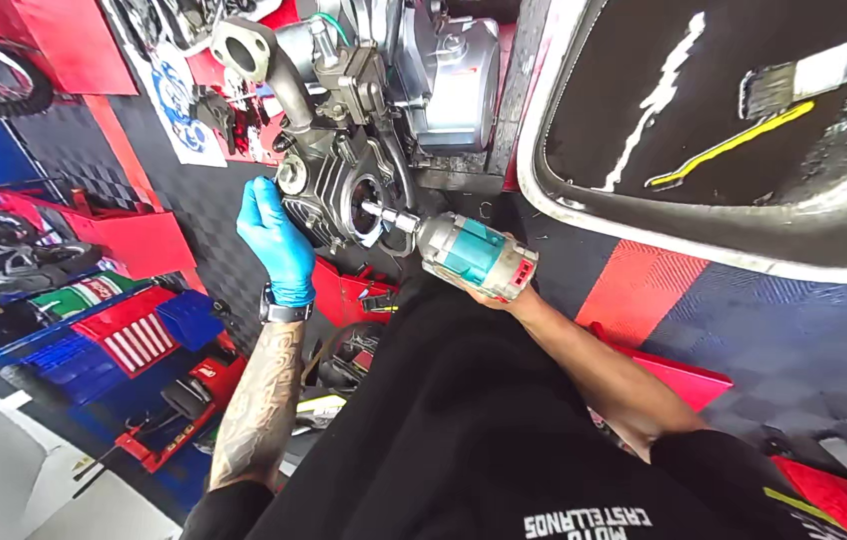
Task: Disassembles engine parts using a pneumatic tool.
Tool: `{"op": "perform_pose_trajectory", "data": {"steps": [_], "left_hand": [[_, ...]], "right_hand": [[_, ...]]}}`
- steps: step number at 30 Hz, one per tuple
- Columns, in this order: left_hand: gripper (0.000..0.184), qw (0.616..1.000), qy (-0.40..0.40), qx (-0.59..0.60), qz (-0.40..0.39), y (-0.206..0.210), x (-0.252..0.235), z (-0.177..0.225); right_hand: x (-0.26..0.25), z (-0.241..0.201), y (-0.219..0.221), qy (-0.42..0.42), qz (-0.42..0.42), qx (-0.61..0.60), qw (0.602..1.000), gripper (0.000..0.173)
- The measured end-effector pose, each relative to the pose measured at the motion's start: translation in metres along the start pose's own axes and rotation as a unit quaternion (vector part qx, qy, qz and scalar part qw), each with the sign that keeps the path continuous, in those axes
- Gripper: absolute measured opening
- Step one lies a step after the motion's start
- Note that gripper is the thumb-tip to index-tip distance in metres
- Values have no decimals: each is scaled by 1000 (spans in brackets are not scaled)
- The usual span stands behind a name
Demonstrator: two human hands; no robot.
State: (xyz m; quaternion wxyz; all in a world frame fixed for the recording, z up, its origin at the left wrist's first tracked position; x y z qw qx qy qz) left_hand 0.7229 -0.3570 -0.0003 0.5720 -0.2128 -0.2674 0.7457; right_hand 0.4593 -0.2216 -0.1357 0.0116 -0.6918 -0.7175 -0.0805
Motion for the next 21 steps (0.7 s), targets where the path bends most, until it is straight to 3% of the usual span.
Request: {"op": "perform_pose_trajectory", "data": {"steps": [4,10,16,21], "left_hand": [[36,1000,-8,10,5,1,0,0],[36,1000,-12,0,3,0,-1,0],[36,1000,-7,14,-4,1,-2,2],[33,999,-32,24,18,0,-2,-2]], "right_hand": [[-7,-21,5,-38,21,-12,999,43],[4,-42,9,5,34,9,999,49],[-30,-56,-26,82,-77,132,985,54],[-57,-62,-32,138,-149,47,978,47]]}}
Point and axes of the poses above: each hand's wrist, its own x-axis away from the middle knuckle, its own y-axis out of the palm, z = x × y, the point moved 5 cm from there along -x, towards the middle knuckle, and after that the axes turned 7 degrees about x, right-handed, at the moved point
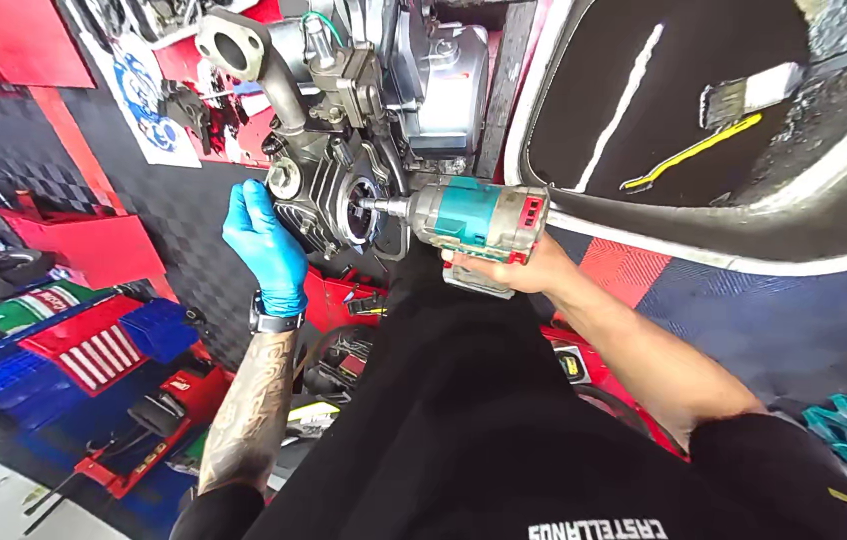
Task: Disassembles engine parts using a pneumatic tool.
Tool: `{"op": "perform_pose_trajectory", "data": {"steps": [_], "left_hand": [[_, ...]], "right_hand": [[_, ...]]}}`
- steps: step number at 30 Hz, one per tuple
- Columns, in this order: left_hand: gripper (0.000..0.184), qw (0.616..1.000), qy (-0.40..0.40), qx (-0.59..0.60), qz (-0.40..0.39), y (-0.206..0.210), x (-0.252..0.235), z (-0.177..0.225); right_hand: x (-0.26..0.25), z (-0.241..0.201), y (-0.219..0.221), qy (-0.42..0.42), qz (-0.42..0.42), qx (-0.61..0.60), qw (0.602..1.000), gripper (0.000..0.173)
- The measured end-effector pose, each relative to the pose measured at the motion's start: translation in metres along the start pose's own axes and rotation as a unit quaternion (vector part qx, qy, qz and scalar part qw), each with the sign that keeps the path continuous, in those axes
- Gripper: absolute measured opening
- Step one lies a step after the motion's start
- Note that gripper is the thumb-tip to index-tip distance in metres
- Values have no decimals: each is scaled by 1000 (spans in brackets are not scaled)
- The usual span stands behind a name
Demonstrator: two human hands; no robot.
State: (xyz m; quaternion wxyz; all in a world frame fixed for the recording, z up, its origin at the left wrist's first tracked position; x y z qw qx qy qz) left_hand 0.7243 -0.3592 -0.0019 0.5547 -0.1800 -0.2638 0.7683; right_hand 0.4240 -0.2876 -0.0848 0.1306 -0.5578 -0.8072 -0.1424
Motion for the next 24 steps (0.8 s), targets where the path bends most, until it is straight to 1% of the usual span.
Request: {"op": "perform_pose_trajectory", "data": {"steps": [3,6,8,11,12,15,16,17,20,21,24], "left_hand": [[32,1000,-6,-9,9,1,1,1],[33,1000,13,-22,7,2,2,3],[33,999,24,-32,13,2,3,4],[33,999,30,-32,25,3,3,4],[33,999,29,-30,26,3,3,4],[31,999,29,-22,24,3,3,3],[31,999,30,-21,23,2,4,3],[32,999,33,-23,24,3,3,4],[34,998,39,-35,24,2,5,3],[34,998,42,-34,25,3,2,3],[33,999,36,-28,25,3,2,2]], "right_hand": [[-4,6,5,31,-43,-83,995,37],[-3,13,11,49,-49,-126,990,30],[-1,15,11,35,-39,-104,993,31],[2,19,5,2,-16,9,1000,45],[0,20,4,0,-20,9,1000,45],[-5,23,9,33,-51,-77,995,31],[-4,23,11,38,-51,-82,995,31],[-4,23,10,29,-40,-71,996,33],[-2,18,2,-48,-3,14,999,48],[-5,15,0,-61,3,26,998,49],[-7,16,1,-34,7,15,999,46]]}}
Point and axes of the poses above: each hand's wrist, its own x-axis away from the middle knuckle, its own y-axis out of the palm, z = x × y, the point moved 5 cm from there along -x, towards the middle knuckle, and after that the axes turned 7 degrees about x, right-handed, at the moved point
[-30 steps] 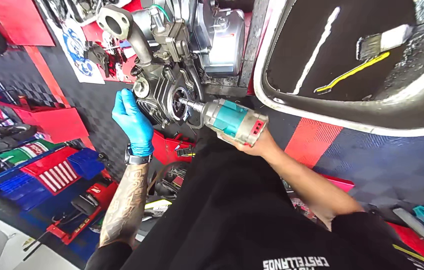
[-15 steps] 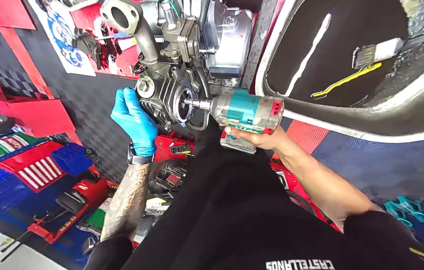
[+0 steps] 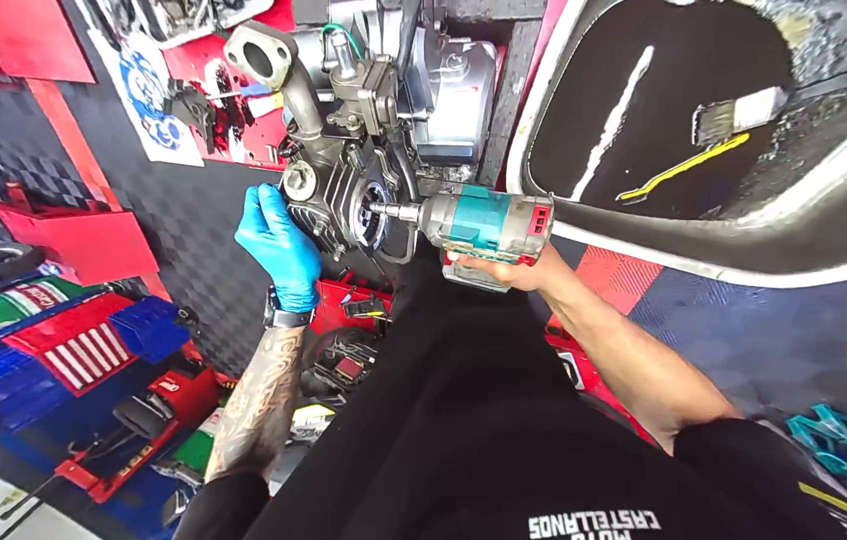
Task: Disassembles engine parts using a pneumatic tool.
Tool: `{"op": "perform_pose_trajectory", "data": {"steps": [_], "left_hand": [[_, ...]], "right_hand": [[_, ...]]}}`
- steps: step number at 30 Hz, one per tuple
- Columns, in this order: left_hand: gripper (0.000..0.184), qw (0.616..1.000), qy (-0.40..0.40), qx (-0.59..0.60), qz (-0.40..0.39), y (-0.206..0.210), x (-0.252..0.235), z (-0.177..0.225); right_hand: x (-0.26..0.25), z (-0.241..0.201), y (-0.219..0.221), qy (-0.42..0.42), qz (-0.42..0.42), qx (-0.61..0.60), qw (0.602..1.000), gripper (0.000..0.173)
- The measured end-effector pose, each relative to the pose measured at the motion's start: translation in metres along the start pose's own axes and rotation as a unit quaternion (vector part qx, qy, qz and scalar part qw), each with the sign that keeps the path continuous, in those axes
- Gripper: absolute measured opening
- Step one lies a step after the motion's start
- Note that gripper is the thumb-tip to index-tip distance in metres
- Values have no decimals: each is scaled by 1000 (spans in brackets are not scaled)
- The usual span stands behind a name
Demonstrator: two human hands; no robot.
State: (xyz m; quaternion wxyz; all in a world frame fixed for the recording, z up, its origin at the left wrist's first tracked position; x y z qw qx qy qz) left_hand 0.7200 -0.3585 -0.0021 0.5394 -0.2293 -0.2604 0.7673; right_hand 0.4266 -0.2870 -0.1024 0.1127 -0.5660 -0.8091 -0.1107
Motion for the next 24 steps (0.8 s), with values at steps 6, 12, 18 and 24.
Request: {"op": "perform_pose_trajectory", "data": {"steps": [6,12,18,24], "left_hand": [[37,1000,-8,-21,0,0,-1,0],[39,961,67,-261,-60,-25,-9,38],[33,852,316,-326,-262,12,49,101],[17,774,270,-431,-376,67,56,116]], "right_hand": [[-2,-3,-7,-45,5,33,998,52],[2,7,-6,-41,43,77,995,66],[11,14,1,-56,94,50,993,75],[9,-14,-15,-37,78,118,989,90]]}}
Point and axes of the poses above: each hand's wrist, its own x-axis away from the middle knuckle, its own y-axis out of the palm, z = x × y, the point moved 5 cm from there along -x, towards the middle knuckle, and after that the axes turned 7 degrees about x, right-handed, at the moved point
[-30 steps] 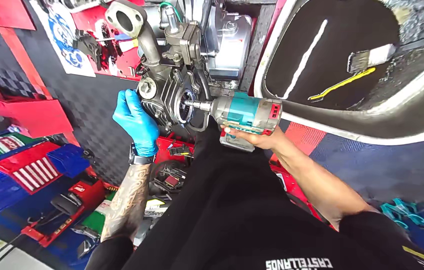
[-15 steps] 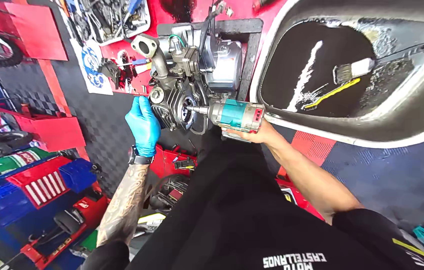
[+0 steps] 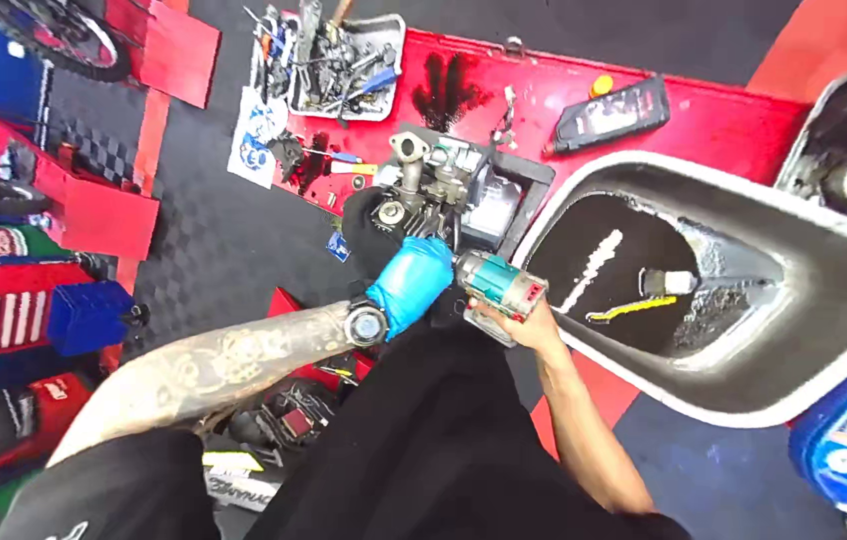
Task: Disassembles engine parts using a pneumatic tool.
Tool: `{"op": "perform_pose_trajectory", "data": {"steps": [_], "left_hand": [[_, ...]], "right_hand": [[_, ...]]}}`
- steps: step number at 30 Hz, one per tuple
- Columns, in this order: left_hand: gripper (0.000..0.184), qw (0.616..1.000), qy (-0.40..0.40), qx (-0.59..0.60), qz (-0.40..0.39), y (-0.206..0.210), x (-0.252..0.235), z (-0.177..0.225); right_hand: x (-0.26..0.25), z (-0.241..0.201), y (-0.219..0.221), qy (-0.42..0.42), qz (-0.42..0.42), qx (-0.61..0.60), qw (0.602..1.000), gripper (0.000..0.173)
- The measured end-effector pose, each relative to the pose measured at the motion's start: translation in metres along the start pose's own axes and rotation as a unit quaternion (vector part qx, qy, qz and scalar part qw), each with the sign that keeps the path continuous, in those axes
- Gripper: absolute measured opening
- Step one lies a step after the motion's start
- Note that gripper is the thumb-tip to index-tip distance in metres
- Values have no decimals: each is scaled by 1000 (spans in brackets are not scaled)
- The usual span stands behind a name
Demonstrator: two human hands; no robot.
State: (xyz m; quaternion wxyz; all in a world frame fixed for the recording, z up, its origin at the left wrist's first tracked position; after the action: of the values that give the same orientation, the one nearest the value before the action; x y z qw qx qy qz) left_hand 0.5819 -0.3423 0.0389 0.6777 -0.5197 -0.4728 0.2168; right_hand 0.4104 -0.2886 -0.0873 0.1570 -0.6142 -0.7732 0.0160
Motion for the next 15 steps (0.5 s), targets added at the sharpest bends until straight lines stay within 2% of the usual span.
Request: {"op": "perform_pose_trajectory", "data": {"steps": [4,6,8,9,11,12,13,15], "left_hand": [[18,997,-6,47,-65,-12,-13,2],[20,995,1,38,-90,-26,-13,5],[24,989,-1,7,-147,-42,-9,12],[24,990,15,-9,-143,-36,-8,12],[20,996,73,-45,-39,-2,-18,4],[18,995,79,-53,-15,10,-22,2],[18,995,78,-56,-5,13,-23,0],[20,996,67,-37,-40,-6,-16,1]], "right_hand": [[-14,3,-8,3,-12,-22,1000,90],[-10,14,2,-9,11,-56,998,85],[-4,22,17,-1,19,-95,995,73],[0,23,23,7,18,-125,992,67],[3,11,21,30,18,-138,990,62],[5,2,15,40,15,-121,992,62],[4,-7,8,43,10,-96,994,65],[-1,-17,-4,42,-2,-37,998,70]]}}
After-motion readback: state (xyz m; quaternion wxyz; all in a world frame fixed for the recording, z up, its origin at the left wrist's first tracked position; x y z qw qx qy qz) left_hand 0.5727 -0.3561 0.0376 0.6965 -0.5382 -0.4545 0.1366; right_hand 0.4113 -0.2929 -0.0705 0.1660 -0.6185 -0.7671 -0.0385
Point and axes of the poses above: each hand's wrist, its own x-axis away from the middle knuckle, its own y-axis out of the palm, z = x × y, the point moved 5 cm from there along -x, towards the middle knuckle, and after that the axes turned 7 degrees about x, right-handed, at the moved point
